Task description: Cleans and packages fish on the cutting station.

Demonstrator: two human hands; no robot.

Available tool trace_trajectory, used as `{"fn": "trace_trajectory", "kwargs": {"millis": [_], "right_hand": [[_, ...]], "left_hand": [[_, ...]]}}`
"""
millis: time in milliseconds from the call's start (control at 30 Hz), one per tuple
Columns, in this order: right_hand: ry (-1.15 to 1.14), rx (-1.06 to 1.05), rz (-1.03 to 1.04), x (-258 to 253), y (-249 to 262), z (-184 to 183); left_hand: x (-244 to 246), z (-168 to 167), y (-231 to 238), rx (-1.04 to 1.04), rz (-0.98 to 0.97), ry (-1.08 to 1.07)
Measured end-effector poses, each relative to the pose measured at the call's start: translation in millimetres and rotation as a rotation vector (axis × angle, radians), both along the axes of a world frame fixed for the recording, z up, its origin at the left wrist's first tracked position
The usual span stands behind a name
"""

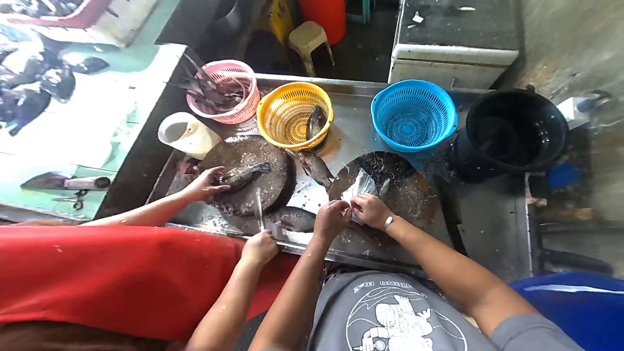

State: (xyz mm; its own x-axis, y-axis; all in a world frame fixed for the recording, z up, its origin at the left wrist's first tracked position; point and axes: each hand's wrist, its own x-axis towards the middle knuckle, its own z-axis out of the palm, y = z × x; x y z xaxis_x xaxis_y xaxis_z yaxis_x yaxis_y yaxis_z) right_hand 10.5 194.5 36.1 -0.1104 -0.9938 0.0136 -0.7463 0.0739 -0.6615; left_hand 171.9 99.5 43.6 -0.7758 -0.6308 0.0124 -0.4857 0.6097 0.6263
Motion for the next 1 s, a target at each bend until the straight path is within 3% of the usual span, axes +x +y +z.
{"fn": "trace_trajectory", "kwargs": {"millis": [200, 400, 533, 733, 1000], "right_hand": [[-0.012, -0.124, 0.036, -7, 0, 3], [0.04, -0.179, -0.025, -1, 3, -2], [0.107, -0.069, -0.027, 2, 4, -7], [0.003, 0.031, -0.053, -8, -1, -2], [0.251, -0.028, 0.051, -3, 0, 5]], "left_hand": [[-10, -2, -2, -0.017, 0.002, 0.053], [-12, -18, 2, 0.15, 0.125, 0.124], [-11, -18, 2, 0.227, 0.189, 0.123], [-8, -12, 0, 0.382, 0.198, 0.133], [-13, 17, -10, 0.253, 0.067, -0.142]]}}
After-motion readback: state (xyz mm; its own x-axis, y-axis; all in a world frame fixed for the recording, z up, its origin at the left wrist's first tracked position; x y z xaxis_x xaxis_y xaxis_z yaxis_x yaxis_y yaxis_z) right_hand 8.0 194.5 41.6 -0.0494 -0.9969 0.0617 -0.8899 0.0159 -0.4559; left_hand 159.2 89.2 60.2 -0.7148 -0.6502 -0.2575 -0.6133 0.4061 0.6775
